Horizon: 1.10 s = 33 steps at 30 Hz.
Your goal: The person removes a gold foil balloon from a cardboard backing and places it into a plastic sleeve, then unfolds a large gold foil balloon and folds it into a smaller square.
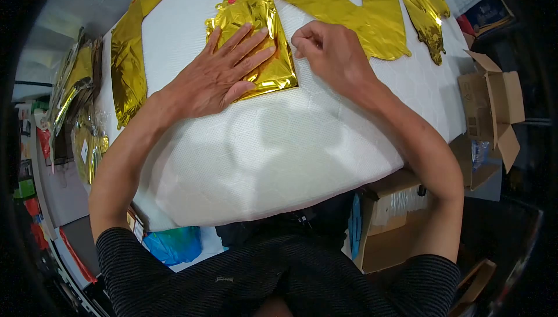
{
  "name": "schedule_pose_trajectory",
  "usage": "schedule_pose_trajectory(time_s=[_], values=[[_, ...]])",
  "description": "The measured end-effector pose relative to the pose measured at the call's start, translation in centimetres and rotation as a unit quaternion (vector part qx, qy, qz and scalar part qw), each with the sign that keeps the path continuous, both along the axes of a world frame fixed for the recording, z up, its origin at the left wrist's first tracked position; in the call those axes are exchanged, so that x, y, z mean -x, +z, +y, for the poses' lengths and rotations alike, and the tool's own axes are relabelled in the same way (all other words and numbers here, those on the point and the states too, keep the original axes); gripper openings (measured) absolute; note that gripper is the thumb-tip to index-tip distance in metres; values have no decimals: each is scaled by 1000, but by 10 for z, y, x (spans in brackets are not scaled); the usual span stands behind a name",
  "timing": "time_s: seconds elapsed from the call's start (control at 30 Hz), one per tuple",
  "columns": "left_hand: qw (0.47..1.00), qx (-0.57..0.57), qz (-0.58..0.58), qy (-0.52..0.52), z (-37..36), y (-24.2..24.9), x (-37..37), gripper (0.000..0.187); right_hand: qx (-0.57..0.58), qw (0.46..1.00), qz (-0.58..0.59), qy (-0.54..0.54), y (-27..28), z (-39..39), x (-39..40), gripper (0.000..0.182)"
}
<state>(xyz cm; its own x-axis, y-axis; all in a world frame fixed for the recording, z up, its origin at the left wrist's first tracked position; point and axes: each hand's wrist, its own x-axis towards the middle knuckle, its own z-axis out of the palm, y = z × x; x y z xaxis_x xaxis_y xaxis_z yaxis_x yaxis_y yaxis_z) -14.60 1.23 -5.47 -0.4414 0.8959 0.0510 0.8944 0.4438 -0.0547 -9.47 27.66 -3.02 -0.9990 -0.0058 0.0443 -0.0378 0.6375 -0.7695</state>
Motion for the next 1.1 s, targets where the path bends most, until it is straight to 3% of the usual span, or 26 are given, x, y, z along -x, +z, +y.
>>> schedule_pose_trajectory(time_s=[0.03,0.1,0.23,0.33,0.43,0.5,0.6,1.1], values=[[1000,-2,-1,6,0,-1,0,60,0,1000,0,0,3,0,4,19],[1000,-10,-4,6,0,-1,0,61,57,991,-121,11,11,0,10,20],[1000,-21,-3,6,0,-1,0,63,50,993,-105,24,-1,4,21,19],[1000,-21,8,2,0,3,0,64,-43,998,-33,42,-4,2,27,21],[999,-16,34,-1,0,3,-2,64,-67,993,-92,21,9,-2,34,23],[1000,-1,29,-7,2,10,-2,65,-33,980,-189,56,21,-1,38,24],[1000,11,14,-14,4,9,-2,66,-40,969,-228,87,24,1,50,22],[998,24,-29,-42,6,18,1,67,-102,953,-254,131,27,-5,65,15]])
